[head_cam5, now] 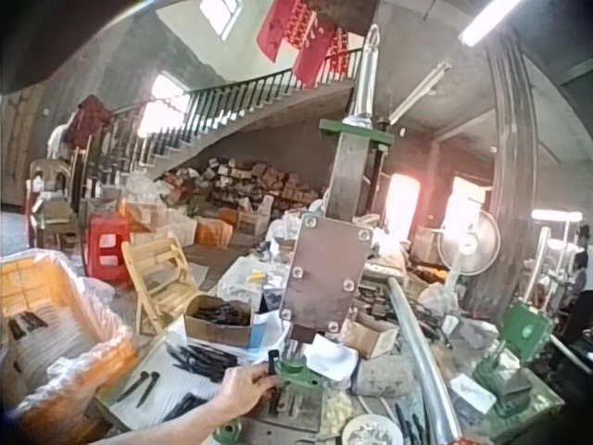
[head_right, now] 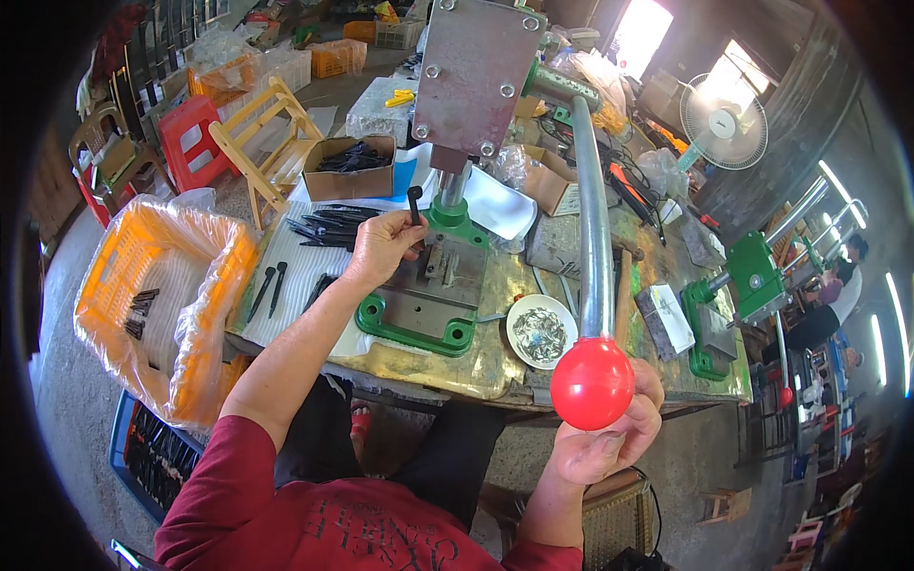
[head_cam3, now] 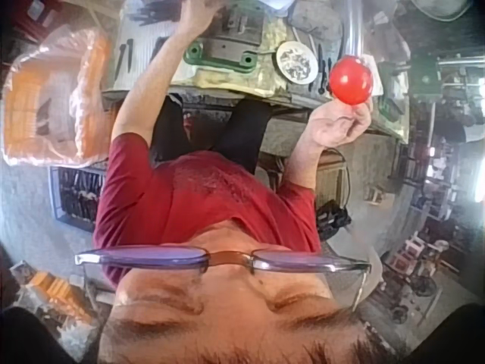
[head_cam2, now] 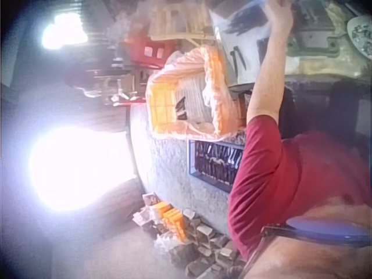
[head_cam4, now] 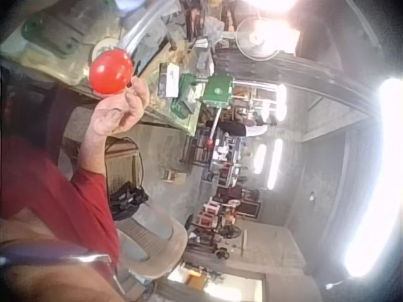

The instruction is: The person assembles hair clips by inserting small metal pins from a dish into the plastic clip components by hand and fastening them using a manual press machine.

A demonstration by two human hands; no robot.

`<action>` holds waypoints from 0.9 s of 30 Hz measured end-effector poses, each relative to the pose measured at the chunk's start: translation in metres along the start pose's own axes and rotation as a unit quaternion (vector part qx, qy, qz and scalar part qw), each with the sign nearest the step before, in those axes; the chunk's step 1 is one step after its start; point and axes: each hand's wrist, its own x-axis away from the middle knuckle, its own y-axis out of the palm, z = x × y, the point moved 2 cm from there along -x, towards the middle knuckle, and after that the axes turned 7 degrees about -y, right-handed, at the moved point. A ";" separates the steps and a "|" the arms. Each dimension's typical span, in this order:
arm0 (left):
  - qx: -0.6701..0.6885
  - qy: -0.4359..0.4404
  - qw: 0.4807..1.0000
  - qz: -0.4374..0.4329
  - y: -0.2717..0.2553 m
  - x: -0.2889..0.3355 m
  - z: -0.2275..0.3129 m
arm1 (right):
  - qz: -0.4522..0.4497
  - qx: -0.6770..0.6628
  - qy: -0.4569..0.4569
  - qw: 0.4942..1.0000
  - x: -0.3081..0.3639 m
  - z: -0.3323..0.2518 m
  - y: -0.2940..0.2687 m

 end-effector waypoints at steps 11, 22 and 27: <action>-0.022 -0.006 1.000 -0.005 0.000 0.001 0.003 | 0.005 0.030 -0.004 1.000 0.002 0.004 -0.004; -0.015 -0.011 1.000 0.006 0.001 0.002 0.001 | 0.009 0.020 0.007 1.000 0.002 0.001 0.000; -0.021 -0.022 0.999 0.013 0.003 0.002 0.003 | 0.016 0.011 0.012 1.000 0.002 0.000 0.001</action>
